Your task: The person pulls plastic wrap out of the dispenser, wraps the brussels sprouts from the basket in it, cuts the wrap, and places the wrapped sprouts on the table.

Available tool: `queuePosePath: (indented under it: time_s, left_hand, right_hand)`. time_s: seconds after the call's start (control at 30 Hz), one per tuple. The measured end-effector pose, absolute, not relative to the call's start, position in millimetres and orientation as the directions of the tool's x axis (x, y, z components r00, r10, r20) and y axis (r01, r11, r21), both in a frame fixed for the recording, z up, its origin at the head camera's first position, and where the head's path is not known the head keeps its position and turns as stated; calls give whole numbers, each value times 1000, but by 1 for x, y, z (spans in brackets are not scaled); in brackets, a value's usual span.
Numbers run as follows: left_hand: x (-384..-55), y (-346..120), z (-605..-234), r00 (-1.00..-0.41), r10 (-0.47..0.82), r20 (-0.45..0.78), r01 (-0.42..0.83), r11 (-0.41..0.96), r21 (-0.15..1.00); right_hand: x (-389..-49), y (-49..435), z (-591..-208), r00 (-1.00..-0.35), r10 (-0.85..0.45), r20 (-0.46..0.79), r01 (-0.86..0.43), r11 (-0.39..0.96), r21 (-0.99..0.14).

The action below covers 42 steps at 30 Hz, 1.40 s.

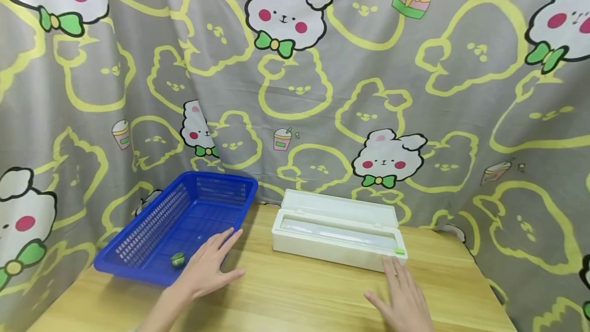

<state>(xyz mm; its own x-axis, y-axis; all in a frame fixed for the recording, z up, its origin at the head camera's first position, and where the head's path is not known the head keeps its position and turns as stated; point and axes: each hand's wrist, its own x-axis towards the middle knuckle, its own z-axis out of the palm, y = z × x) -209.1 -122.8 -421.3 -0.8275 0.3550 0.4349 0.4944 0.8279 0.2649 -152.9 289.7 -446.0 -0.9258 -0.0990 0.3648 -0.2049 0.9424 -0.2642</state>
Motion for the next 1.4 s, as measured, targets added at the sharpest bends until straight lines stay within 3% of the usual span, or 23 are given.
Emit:
queuePosePath:
  time_s: [0.17,0.3,0.8,1.4]
  left_hand:
    - [-214,-105,-419,-795,317,518,518,799,305]
    - [-218,-85,-418,-786,271,556,539,740,402]
    - [-252,-32,-449,-824,211,526,549,525,651]
    - [-295,-20,-464,-893,139,429,433,527,731]
  right_hand:
    - [-156,295,-442,-945,-56,323,-175,920,-352]
    - [-159,301,-441,-954,-11,300,-139,901,-411]
    - [-186,310,-456,-887,88,453,-184,832,-523]
    - [-223,331,-457,-924,132,359,-144,749,-647]
